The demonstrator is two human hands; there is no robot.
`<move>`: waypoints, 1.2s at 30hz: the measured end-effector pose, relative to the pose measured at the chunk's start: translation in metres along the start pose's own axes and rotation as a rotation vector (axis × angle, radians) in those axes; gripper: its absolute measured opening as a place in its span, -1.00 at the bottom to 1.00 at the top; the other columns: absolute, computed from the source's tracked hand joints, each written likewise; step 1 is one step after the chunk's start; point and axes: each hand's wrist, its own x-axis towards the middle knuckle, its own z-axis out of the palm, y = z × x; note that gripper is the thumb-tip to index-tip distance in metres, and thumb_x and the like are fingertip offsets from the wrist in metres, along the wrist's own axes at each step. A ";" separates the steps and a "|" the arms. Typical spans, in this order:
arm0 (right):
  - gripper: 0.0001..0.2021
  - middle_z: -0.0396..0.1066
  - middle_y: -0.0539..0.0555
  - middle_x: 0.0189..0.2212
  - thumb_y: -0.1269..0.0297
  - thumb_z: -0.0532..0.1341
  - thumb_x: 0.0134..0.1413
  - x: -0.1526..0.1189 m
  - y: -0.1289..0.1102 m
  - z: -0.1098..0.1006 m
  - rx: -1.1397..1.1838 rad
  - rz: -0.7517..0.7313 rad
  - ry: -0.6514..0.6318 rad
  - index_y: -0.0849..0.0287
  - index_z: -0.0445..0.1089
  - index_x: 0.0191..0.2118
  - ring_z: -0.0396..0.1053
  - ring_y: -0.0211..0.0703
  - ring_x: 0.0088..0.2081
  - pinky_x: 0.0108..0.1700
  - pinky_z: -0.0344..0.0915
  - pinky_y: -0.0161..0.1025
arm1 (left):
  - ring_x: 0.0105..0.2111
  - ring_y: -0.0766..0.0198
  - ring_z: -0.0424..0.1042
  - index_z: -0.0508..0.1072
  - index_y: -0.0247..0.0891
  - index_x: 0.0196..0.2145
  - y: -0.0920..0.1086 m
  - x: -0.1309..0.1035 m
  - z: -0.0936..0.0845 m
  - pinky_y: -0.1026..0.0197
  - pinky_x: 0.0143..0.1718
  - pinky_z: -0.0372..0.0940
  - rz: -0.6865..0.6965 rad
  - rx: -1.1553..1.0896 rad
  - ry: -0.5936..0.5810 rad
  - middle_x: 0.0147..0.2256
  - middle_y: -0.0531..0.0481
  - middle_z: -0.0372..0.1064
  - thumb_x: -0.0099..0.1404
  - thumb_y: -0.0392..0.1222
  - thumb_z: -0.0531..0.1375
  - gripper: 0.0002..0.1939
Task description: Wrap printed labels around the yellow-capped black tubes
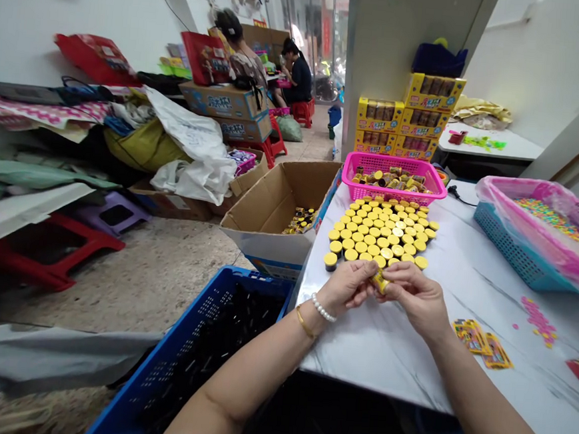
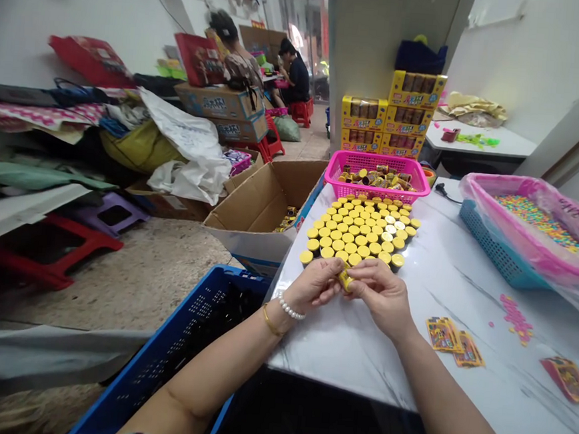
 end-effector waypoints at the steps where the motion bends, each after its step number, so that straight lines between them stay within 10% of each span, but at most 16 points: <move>1: -0.79 0.45 0.06 -0.06 0.25 0.51 -0.03 -0.002 0.002 0.000 -0.001 -0.024 0.011 0.06 0.64 -0.21 0.58 -0.15 -0.31 -0.28 0.67 -0.11 | -0.82 0.53 0.07 0.40 -0.34 -0.37 0.000 0.000 0.000 0.40 -0.82 -0.20 -0.002 -0.015 -0.009 -0.61 0.09 0.36 0.16 0.37 0.31 -0.39; 8: -0.63 0.58 0.12 -0.22 0.09 0.50 -0.03 0.053 -0.010 -0.022 -0.140 0.139 0.207 0.14 0.59 -0.11 0.58 -0.16 -0.44 -0.35 0.62 -0.19 | -0.79 0.43 0.18 0.35 -0.33 -0.03 -0.005 -0.003 0.007 0.40 -0.79 -0.10 -0.065 -0.019 -0.031 -0.58 0.06 0.42 0.20 0.41 0.23 -0.27; 15: -0.44 0.51 0.13 0.05 0.12 0.46 -0.03 0.176 -0.089 -0.026 -0.317 -0.185 0.195 0.05 0.49 0.13 0.61 -0.12 -0.22 -0.13 0.61 -0.11 | -0.76 0.40 0.19 0.37 -0.35 0.06 -0.002 -0.009 0.010 0.36 -0.73 0.00 0.020 0.266 -0.034 -0.57 0.09 0.39 0.23 0.27 0.27 -0.33; 18: -0.64 0.60 0.11 -0.22 0.09 0.39 0.07 0.143 -0.083 -0.048 -0.544 -0.202 0.201 0.14 0.60 -0.05 0.57 -0.12 -0.26 -0.14 0.56 -0.13 | -0.69 0.41 0.24 0.53 -0.33 -0.14 -0.002 -0.018 0.014 0.36 -0.63 0.10 0.145 0.493 -0.142 -0.60 0.09 0.35 0.29 0.12 0.27 -0.58; 22: -0.77 0.58 0.08 -0.34 0.12 0.31 0.20 0.032 -0.065 -0.094 -1.108 -0.275 0.345 0.09 0.66 -0.17 0.49 -0.15 -0.32 -0.19 0.43 -0.18 | -0.58 0.41 0.29 0.58 -0.31 -0.25 -0.004 -0.023 0.017 0.35 -0.49 0.14 0.405 0.769 -0.328 -0.57 0.07 0.38 0.31 -0.05 0.30 -0.76; 27: -0.83 0.49 0.05 -0.41 0.17 0.32 0.18 -0.087 -0.029 -0.133 -1.462 -0.059 0.368 0.05 0.66 -0.22 0.41 -0.16 -0.39 -0.30 0.32 -0.20 | -0.55 0.39 0.35 0.58 -0.29 -0.26 -0.007 -0.018 0.020 0.34 -0.44 0.18 0.382 0.866 -0.413 -0.55 0.07 0.43 0.34 -0.09 0.28 -0.80; 36: -0.89 0.46 0.06 -0.40 0.29 0.32 0.23 -0.098 0.002 -0.110 -1.377 -0.304 0.382 0.10 0.58 -0.33 0.39 -0.07 -0.28 -0.19 0.36 -0.11 | -0.57 0.33 0.35 0.58 -0.29 -0.29 -0.012 -0.016 0.025 0.29 -0.48 0.19 0.190 0.786 -0.169 -0.53 0.00 0.46 0.33 0.02 0.28 -0.71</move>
